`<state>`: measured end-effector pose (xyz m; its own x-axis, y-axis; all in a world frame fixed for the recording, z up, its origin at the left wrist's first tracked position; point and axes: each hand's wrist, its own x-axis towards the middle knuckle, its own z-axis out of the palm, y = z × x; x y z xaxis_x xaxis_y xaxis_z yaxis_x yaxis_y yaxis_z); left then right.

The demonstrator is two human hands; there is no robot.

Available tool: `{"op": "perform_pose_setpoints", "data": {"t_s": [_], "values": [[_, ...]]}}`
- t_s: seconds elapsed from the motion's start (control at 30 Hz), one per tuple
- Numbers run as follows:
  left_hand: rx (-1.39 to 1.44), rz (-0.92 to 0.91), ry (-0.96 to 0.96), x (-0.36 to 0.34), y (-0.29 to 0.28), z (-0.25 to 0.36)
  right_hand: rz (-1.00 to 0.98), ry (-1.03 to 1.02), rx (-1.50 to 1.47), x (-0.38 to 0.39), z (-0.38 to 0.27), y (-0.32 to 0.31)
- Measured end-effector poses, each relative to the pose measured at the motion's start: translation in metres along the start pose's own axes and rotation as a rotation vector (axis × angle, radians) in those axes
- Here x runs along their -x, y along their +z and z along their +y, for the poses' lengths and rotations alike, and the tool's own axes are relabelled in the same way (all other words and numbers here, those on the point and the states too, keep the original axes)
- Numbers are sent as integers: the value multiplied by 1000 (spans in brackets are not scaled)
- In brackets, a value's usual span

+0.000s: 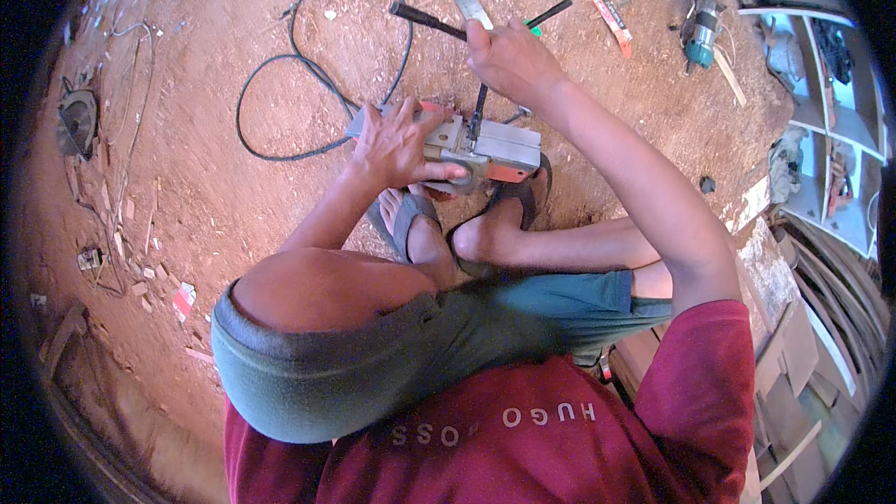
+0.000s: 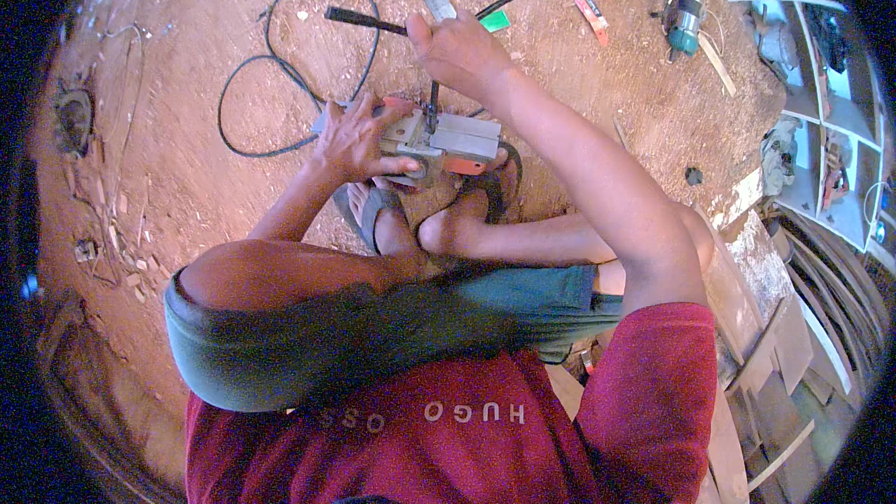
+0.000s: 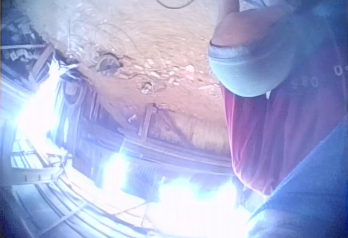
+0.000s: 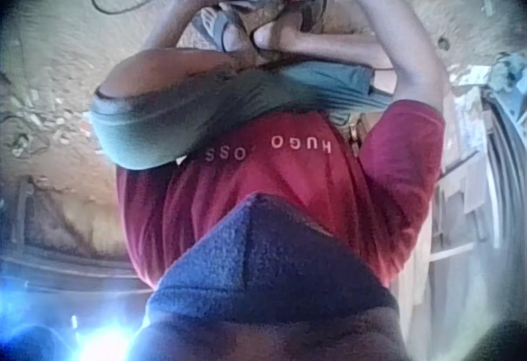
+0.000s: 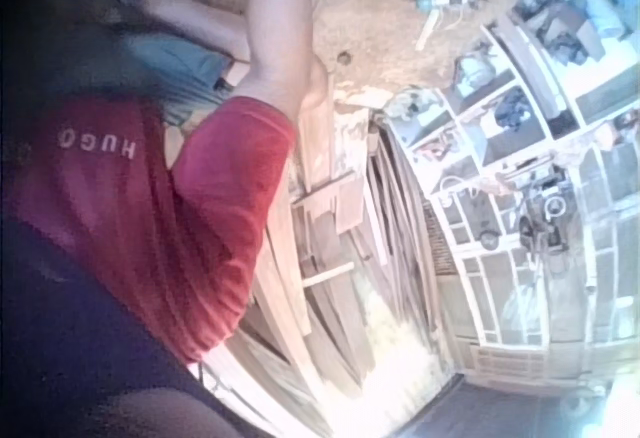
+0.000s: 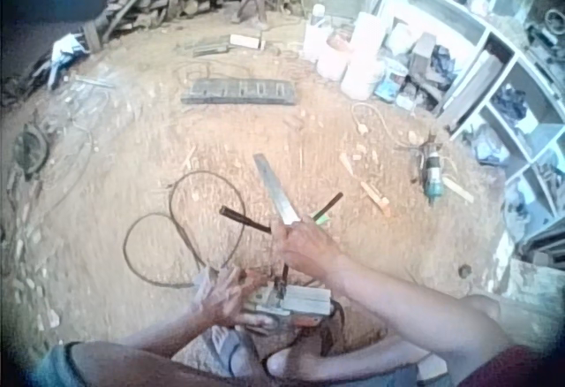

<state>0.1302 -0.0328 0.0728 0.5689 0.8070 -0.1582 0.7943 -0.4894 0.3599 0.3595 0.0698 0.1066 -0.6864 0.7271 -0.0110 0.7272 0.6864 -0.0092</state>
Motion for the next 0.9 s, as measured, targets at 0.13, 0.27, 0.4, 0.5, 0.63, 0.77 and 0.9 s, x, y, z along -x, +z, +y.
{"op": "perform_pose_setpoints", "data": {"t_s": [0.13, 0.27, 0.4, 0.5, 0.63, 0.77, 0.9], "values": [[9, 28, 39, -3, 6, -4, 115, -65, -125, -2, 8, 0], [36, 48, 56, -3, 8, -6, 383, -195, -190, 7, 20, -1], [65, 60, 75, -3, 6, -8, 401, -259, -173, 3, 31, 12], [41, 101, 89, -1, 9, -9, 396, -273, -181, 4, 32, 15], [82, 36, 78, -3, 5, -8, 419, -287, -217, 6, 33, 16], [50, 55, 96, -3, 5, -9, 396, -292, -239, 6, 33, 18], [71, 54, 99, -5, 5, -10, 415, -286, -225, 7, 32, 23]]}}
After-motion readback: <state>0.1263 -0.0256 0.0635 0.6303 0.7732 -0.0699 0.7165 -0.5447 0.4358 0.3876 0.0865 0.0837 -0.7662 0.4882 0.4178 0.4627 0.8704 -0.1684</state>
